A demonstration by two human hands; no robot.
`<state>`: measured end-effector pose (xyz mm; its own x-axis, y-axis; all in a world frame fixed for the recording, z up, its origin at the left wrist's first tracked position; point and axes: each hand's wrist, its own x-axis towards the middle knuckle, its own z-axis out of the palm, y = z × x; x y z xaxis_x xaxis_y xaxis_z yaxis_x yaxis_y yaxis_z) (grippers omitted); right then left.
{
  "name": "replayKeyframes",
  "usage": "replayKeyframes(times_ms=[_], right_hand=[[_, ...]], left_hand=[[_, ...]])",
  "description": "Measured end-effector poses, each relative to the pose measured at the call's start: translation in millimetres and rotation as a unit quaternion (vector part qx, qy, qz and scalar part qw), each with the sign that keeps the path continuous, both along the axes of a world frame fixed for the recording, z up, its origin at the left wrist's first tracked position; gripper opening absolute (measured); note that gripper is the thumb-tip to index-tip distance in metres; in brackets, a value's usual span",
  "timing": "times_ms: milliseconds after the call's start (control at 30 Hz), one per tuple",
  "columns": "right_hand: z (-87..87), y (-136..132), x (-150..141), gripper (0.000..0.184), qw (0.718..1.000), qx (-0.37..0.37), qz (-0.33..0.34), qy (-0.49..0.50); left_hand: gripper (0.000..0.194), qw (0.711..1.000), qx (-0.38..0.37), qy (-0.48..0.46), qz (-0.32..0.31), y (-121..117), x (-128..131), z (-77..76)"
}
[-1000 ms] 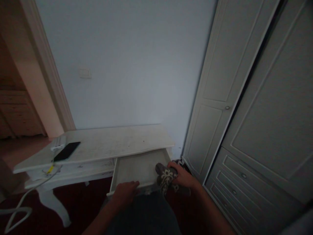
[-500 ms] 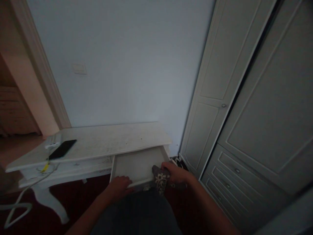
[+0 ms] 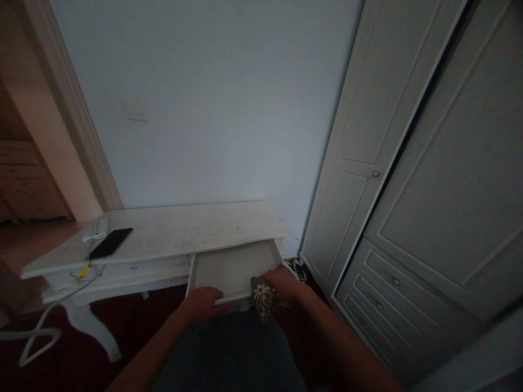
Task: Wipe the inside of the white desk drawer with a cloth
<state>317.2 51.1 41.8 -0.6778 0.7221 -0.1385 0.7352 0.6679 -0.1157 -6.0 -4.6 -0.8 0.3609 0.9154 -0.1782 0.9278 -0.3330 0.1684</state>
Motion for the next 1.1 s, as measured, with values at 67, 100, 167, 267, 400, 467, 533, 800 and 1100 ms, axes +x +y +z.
replayKeyframes(times_ms=[67, 100, 167, 267, 400, 467, 533, 800, 1100], right_hand=[[-6.2, -1.6, -13.1, 0.067, 1.0, 0.011, 0.013, -0.007], [-10.1, -2.7, -19.7, 0.065, 1.0, 0.017, 0.02, -0.006], [-20.0, -6.4, -32.0, 0.057, 0.999, 0.04, 0.026, 0.008], [-37.8, -15.6, -41.5, 0.051, 0.994, 0.087, 0.03, 0.054], [-55.4, -30.8, -26.6, 0.053, 0.981, 0.136, 0.017, 0.138], [-59.3, -37.2, -9.0, 0.05, 0.971, 0.165, 0.0, 0.171], [-60.3, -41.3, 11.6, 0.047, 0.963, 0.192, -0.026, 0.185], [-52.3, -41.1, 23.5, 0.04, 0.957, 0.219, -0.141, 0.123], [-37.8, -42.2, -49.7, 0.036, 0.978, 0.189, -0.049, 0.071]], left_hand=[[0.062, 1.0, -0.003, 0.009, -0.001, 0.4, 1.0, 0.1], [0.062, 1.0, -0.004, 0.013, -0.001, 0.3, 1.7, 0.9], [0.064, 1.0, -0.002, 0.016, -0.001, -0.6, 3.3, 3.9], [0.067, 1.0, -0.002, 0.011, 0.008, -2.9, 5.2, 9.5], [0.069, 1.0, -0.009, 0.003, 0.019, -5.0, 5.1, 12.2], [0.068, 1.0, -0.007, 0.005, 0.017, -5.3, 4.5, 11.9], [0.067, 1.0, -0.005, 0.01, 0.015, -5.4, 4.3, 11.6], [0.07, 1.0, 0.0, 0.021, 0.002, -3.7, 7.5, 9.8], [0.078, 1.0, -0.002, 0.027, 0.004, -3.4, 7.1, 6.2]])
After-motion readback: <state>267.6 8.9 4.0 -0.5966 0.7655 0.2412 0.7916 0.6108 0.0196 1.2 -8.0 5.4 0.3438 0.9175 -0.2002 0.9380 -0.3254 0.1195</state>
